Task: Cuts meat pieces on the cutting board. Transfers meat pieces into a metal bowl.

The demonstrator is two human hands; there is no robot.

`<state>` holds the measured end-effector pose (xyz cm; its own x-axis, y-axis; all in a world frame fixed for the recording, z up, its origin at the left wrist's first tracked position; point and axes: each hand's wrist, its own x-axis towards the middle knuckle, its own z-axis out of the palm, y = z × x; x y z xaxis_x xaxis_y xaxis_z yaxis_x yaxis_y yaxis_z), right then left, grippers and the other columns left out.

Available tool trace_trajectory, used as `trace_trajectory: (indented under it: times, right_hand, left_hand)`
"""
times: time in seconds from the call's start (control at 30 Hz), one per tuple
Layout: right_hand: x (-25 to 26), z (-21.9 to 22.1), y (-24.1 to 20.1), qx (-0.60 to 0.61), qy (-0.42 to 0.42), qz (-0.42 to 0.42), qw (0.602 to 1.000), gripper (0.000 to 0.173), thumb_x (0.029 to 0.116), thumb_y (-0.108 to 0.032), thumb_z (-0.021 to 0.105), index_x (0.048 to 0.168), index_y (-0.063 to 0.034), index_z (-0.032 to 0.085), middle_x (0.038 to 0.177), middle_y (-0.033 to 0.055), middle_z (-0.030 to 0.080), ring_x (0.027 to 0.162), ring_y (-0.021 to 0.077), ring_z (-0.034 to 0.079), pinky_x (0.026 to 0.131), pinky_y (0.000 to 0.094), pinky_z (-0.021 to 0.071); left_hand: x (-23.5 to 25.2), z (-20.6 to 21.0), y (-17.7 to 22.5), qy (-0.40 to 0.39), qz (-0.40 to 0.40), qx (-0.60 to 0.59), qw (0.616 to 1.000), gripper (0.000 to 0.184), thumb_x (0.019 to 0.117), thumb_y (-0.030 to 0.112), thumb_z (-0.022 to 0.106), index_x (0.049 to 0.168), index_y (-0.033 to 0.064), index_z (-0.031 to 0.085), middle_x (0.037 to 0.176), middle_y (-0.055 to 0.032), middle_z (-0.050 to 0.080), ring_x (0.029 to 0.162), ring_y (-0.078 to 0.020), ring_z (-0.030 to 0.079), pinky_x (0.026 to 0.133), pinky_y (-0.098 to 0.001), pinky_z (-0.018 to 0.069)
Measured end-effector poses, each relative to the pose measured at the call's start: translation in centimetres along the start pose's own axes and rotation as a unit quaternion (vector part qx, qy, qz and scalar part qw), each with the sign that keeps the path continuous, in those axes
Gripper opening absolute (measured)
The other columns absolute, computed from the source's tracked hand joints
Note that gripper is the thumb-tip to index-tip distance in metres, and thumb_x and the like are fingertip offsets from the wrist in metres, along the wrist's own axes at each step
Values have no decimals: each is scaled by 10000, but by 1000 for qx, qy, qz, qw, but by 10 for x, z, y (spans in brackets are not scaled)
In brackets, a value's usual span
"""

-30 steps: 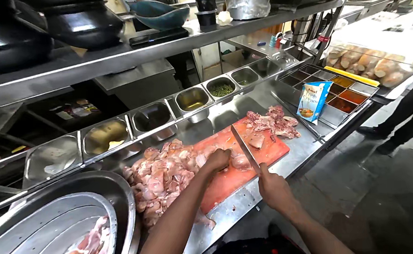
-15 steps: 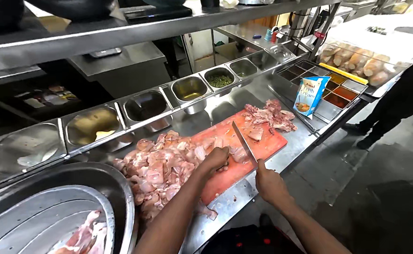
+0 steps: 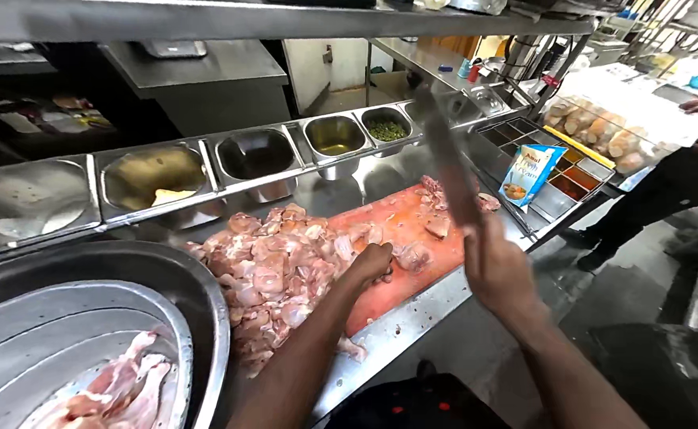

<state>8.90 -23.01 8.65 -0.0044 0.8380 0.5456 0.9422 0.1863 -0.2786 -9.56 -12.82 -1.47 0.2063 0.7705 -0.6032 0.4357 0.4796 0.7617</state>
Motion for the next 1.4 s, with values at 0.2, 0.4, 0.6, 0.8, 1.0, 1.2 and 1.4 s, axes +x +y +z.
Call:
trace_trajectory:
  times: [0.2,0.4,0.6,0.8,1.0,1.2,1.4]
  right_hand:
    - [-24,86,10,-30,-293,150,944,371,1050,-200,467,1354,9,428,905,220,676,826,411,714,735,585,581]
    - [-12,124,31,-64,-495,201,843,427,1000,-190,598,1361,-46,421,1066,216,676,983,415,708,815,594,572]
    - [-12,125,40,-71,-493,179,848,380,978,-142,610,1309,-72,436,995,192,674,906,387,717,761,563,583]
    - [-3,76,41,-117,-547,151,815,295,1065,-254,486,1293,-68,502,1062,197,671,971,391,700,817,575,567]
    - [-7,112,50,-104,-526,171,827,363,1011,-178,554,1340,-56,459,1102,212,676,1024,413,700,828,597,566]
    - [13,84,53,-105,-545,151,818,333,981,-152,593,1285,-43,511,1098,214,663,997,405,692,808,595,564]
    - [16,96,53,-105,-548,126,820,353,982,-144,601,1298,-35,486,1108,216,669,1031,415,694,827,596,568]
  left_hand:
    - [3,-3,-6,-5,24,31,999,493,1128,384,288,994,25,598,694,-50,544,551,-149,531,551,-311,478]
    - [16,5,-24,14,28,23,999,515,1127,368,286,952,11,613,705,-72,565,591,-167,564,592,-330,509]
    - [18,5,-27,30,19,15,999,509,1125,365,298,896,27,602,673,-59,560,570,-158,563,566,-314,496]
    - [20,7,-27,41,10,21,999,526,1124,370,290,889,30,616,664,-60,575,556,-153,567,554,-312,496]
    - [15,7,-26,28,6,19,999,510,1133,361,297,908,20,602,680,-59,552,569,-150,561,569,-301,505]
    - [21,3,-27,28,5,35,999,510,1125,364,301,892,31,607,679,-58,557,568,-161,558,576,-325,507]
    - [12,7,-35,20,9,61,998,499,1130,349,309,895,22,603,663,-54,548,542,-156,543,554,-319,503]
